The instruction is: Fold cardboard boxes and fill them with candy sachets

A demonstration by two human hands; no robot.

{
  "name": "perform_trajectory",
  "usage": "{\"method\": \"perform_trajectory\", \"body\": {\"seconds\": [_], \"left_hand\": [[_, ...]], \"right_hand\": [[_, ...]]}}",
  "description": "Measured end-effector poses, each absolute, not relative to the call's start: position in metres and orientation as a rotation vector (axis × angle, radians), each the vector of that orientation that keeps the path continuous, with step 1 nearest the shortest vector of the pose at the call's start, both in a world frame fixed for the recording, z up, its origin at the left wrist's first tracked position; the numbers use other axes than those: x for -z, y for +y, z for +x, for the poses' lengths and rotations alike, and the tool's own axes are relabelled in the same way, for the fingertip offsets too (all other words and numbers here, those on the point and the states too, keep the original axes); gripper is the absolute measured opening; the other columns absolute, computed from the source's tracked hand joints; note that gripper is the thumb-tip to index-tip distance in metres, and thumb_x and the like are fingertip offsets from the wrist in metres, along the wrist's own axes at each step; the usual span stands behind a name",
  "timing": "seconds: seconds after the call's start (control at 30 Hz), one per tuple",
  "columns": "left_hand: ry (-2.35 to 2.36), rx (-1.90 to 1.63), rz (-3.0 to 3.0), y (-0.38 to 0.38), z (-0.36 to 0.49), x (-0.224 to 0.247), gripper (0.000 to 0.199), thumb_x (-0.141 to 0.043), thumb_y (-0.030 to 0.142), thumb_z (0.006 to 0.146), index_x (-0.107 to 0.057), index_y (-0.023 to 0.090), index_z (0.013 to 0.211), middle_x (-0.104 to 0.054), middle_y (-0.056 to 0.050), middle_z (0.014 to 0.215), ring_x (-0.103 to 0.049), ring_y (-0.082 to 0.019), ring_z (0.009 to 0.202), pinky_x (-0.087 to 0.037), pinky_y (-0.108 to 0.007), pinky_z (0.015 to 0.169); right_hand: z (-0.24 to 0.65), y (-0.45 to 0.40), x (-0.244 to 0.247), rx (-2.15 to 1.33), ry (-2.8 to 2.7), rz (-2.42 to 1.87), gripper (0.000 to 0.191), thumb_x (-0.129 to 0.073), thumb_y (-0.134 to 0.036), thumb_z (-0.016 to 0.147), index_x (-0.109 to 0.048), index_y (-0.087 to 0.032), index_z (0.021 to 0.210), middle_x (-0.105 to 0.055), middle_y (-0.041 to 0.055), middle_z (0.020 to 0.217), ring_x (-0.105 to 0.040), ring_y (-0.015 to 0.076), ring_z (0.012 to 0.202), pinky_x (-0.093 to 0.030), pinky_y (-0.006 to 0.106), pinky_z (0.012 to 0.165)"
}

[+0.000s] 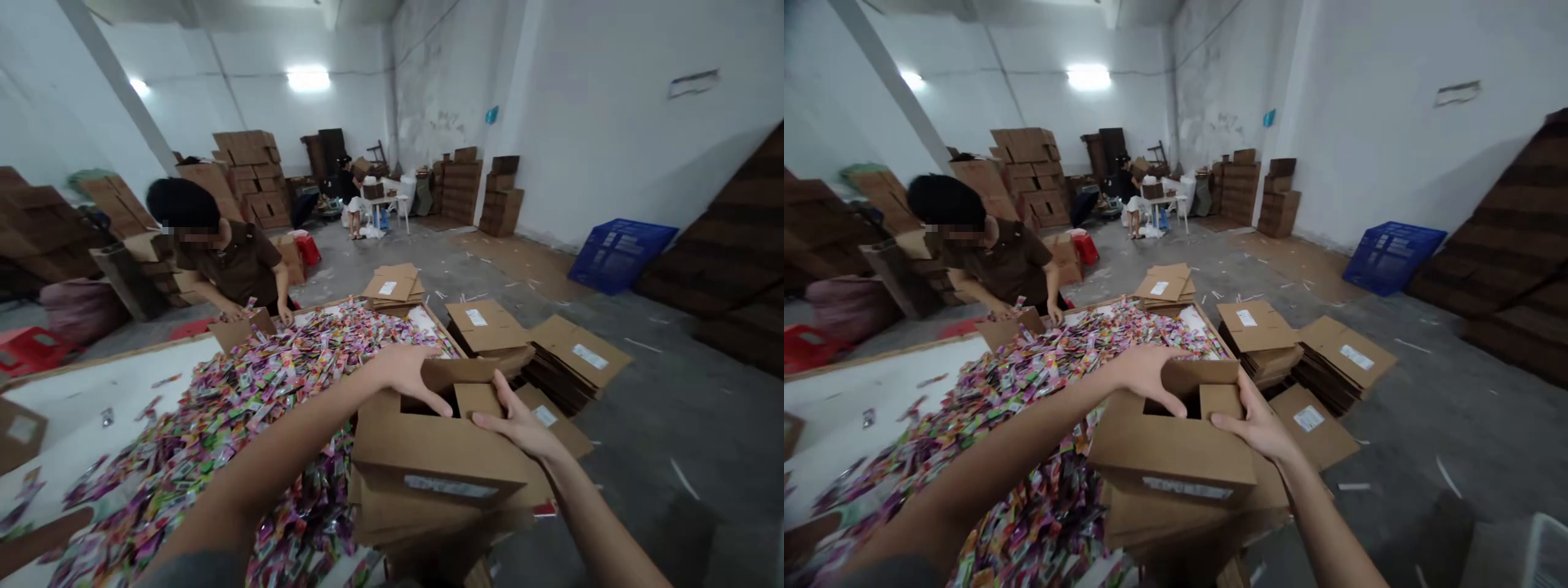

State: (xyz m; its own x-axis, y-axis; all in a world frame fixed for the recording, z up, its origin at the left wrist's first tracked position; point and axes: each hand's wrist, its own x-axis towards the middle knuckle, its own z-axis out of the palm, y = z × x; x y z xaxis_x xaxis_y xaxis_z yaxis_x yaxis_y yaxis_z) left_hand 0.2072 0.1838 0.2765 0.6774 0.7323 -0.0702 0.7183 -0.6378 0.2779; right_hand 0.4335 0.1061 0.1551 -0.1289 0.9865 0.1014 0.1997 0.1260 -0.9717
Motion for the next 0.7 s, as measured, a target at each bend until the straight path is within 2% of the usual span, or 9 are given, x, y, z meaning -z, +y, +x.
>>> {"method": "perform_trajectory", "body": {"seconds": [0.07, 0.17, 0.23, 0.27, 0.4, 0.5, 0.57, 0.63, 0.7], "left_hand": [[0.976, 0.043, 2.544, 0.172, 0.205, -0.271, 0.122, -0.067, 0.079, 0.045, -0.031, 0.021, 0.147, -0.042, -0.017, 0.147, -0.041, -0.037, 0.131, -0.031, -0.051, 0.107], [0.863, 0.040, 2.631, 0.138, 0.196, -0.245, 0.138, -0.070, 0.078, 0.036, -0.015, 0.026, 0.151, -0.020, -0.023, 0.156, -0.023, -0.045, 0.139, -0.017, -0.066, 0.107], [0.897, 0.023, 2.717, 0.119, 0.192, -0.227, 0.142, -0.071, 0.077, 0.031, -0.014, 0.027, 0.151, -0.017, -0.027, 0.155, -0.017, -0.050, 0.138, -0.008, -0.074, 0.102], [0.926, -0.017, 2.750, 0.113, 0.191, -0.221, 0.143, -0.072, 0.076, 0.030, -0.015, 0.027, 0.151, -0.019, -0.029, 0.153, -0.017, -0.050, 0.138, -0.006, -0.074, 0.102], [0.951, -0.097, 2.763, 0.111, 0.199, -0.214, 0.137, -0.077, 0.068, 0.032, -0.020, 0.027, 0.150, -0.033, -0.025, 0.146, -0.028, -0.046, 0.133, -0.012, -0.066, 0.105], [0.981, -0.035, 2.769, 0.118, 0.216, -0.219, 0.133, -0.078, 0.065, 0.036, -0.020, 0.028, 0.150, -0.032, -0.024, 0.146, -0.029, -0.047, 0.131, -0.012, -0.064, 0.105], [1.000, 0.032, 2.766, 0.121, 0.226, -0.226, 0.132, -0.078, 0.063, 0.039, -0.017, 0.028, 0.150, -0.029, -0.024, 0.147, -0.028, -0.048, 0.131, -0.013, -0.063, 0.105], [1.004, 0.015, 2.770, 0.120, 0.224, -0.240, 0.133, -0.079, 0.061, 0.039, -0.015, 0.028, 0.151, -0.027, -0.024, 0.147, -0.029, -0.050, 0.131, -0.016, -0.063, 0.104], [1.055, -0.120, 2.752, 0.112, 0.201, -0.263, 0.132, -0.080, 0.057, 0.038, -0.017, 0.027, 0.151, -0.031, -0.022, 0.145, -0.032, -0.049, 0.129, -0.019, -0.062, 0.104]], "right_hand": [[0.435, 0.102, -0.160, -1.110, -1.540, -1.211, 0.107, -0.073, -0.055, 0.069, -0.013, -0.025, 0.152, -0.033, 0.0106, 0.151, -0.030, 0.0284, 0.140, -0.026, 0.044, 0.115], [0.437, 0.094, -0.163, -1.187, -1.571, -1.247, 0.106, -0.073, -0.054, 0.069, -0.012, -0.025, 0.152, -0.041, 0.0128, 0.143, -0.045, 0.0291, 0.129, -0.035, 0.044, 0.109], [0.439, 0.091, -0.162, -1.200, -1.582, -1.268, 0.105, -0.074, -0.053, 0.069, -0.015, -0.025, 0.151, -0.044, 0.0134, 0.139, -0.049, 0.0298, 0.124, -0.039, 0.044, 0.105], [0.441, 0.089, -0.160, -1.183, -1.586, -1.270, 0.103, -0.074, -0.052, 0.068, -0.018, -0.024, 0.150, -0.045, 0.0133, 0.138, -0.048, 0.0302, 0.124, -0.038, 0.044, 0.106], [0.449, 0.088, -0.148, -1.242, -1.472, -1.150, 0.106, -0.078, -0.054, 0.060, -0.025, -0.026, 0.148, -0.042, 0.0121, 0.143, -0.044, 0.0325, 0.129, -0.034, 0.043, 0.108], [0.453, 0.090, -0.150, -1.425, -1.173, -1.077, 0.115, -0.075, -0.064, 0.055, -0.020, -0.028, 0.150, -0.031, 0.0112, 0.153, -0.046, 0.0361, 0.128, -0.044, 0.044, 0.100], [0.455, 0.094, -0.159, -1.479, -0.948, -1.126, 0.115, -0.069, -0.068, 0.057, -0.017, -0.029, 0.151, -0.028, 0.0108, 0.155, -0.048, 0.0383, 0.126, -0.049, 0.047, 0.093], [0.456, 0.102, -0.172, -1.509, -0.803, -1.164, 0.105, -0.060, -0.070, 0.063, -0.020, -0.028, 0.151, -0.032, 0.0106, 0.153, -0.048, 0.0387, 0.127, -0.049, 0.050, 0.092], [0.459, 0.112, -0.185, -1.518, -0.745, -1.152, 0.086, -0.050, -0.069, 0.073, -0.035, -0.028, 0.146, -0.041, 0.0113, 0.148, -0.048, 0.0362, 0.128, -0.047, 0.050, 0.095]]}}
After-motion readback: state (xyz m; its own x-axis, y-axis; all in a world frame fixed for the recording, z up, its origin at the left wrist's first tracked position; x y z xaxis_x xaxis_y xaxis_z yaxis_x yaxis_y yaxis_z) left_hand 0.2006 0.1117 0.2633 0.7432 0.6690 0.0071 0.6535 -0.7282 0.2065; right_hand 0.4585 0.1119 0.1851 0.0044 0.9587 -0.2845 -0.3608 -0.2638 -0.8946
